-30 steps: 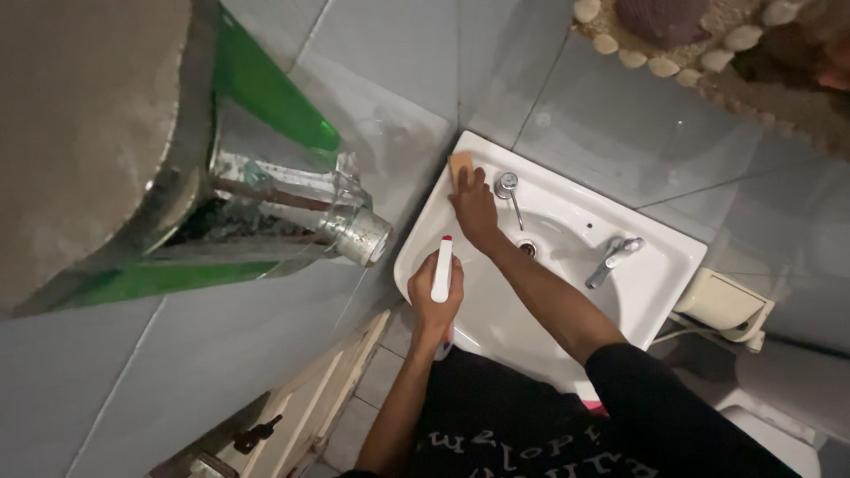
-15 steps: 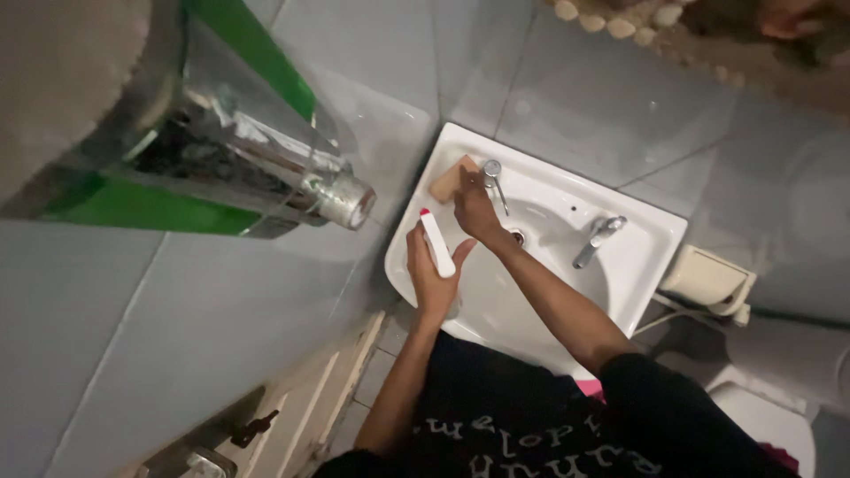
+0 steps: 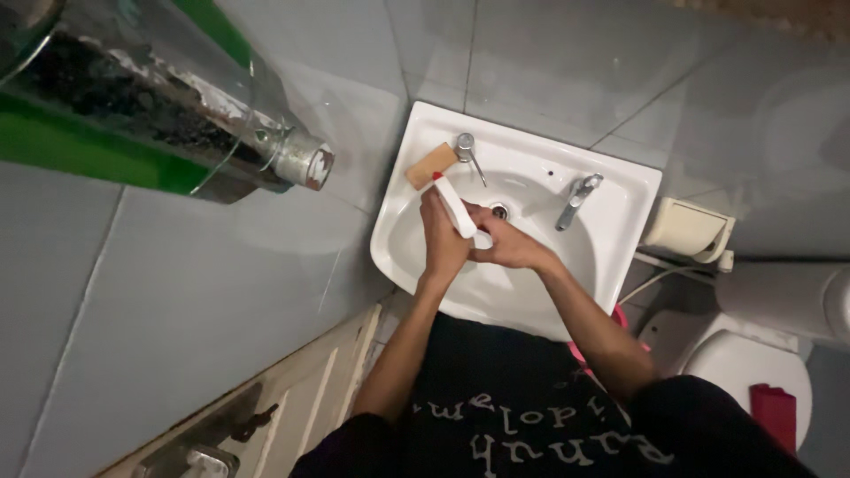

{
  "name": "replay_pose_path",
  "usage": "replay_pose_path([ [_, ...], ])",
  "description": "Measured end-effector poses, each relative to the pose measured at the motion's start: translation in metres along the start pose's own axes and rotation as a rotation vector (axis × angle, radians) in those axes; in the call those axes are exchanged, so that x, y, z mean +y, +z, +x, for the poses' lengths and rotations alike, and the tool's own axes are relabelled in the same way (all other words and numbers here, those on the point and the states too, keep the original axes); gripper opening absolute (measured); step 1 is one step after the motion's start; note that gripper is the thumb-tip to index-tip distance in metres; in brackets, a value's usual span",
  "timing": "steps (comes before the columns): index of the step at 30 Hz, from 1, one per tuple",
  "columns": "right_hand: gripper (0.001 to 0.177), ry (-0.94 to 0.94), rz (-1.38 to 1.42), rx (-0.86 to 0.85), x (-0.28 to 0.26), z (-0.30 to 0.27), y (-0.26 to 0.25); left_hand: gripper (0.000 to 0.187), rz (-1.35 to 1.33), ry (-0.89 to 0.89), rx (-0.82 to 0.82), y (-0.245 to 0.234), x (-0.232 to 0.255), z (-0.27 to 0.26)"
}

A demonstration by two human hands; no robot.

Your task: The person scrubs the interior of a white bathroom sink using a sponge and a spray bottle. They repeatedly apply cleaning solution and wipe the basin and faucet area with the sponge.

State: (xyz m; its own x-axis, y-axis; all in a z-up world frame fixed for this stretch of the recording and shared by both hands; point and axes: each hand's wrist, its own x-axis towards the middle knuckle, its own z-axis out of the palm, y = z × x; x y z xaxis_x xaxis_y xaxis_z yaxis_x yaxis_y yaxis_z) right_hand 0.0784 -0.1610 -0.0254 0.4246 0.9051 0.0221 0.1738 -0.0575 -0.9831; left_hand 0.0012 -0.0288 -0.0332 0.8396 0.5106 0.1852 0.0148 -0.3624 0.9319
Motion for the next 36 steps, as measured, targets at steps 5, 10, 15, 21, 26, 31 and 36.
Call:
replay_pose_path([
  [5,0.045,0.086,-0.186,0.332,0.026,-0.012,0.021,0.085,0.202,0.265,-0.095,0.017,-0.012,-0.005],
  [10,0.042,0.118,-0.078,0.446,0.044,-0.029,0.018,0.092,0.189,0.270,-0.294,0.014,-0.009,0.005],
  [15,0.041,0.156,-0.089,0.510,0.033,-0.032,0.023,0.118,0.369,0.049,-0.743,0.002,0.003,0.042],
  [21,0.041,0.387,-0.113,0.507,0.020,-0.033,0.018,0.113,0.528,0.092,-0.833,-0.008,-0.085,0.100],
  [26,0.044,0.392,-0.107,0.522,0.023,-0.038,0.013,0.081,0.874,0.036,-0.529,0.010,-0.146,0.119],
  [31,0.050,0.376,-0.096,0.520,0.021,-0.039,0.005,0.077,1.167,0.155,-0.483,0.029,-0.177,0.114],
  [36,0.051,0.380,-0.002,0.538,0.018,-0.037,0.003,0.075,1.209,0.273,-0.391,0.039,-0.201,0.114],
])
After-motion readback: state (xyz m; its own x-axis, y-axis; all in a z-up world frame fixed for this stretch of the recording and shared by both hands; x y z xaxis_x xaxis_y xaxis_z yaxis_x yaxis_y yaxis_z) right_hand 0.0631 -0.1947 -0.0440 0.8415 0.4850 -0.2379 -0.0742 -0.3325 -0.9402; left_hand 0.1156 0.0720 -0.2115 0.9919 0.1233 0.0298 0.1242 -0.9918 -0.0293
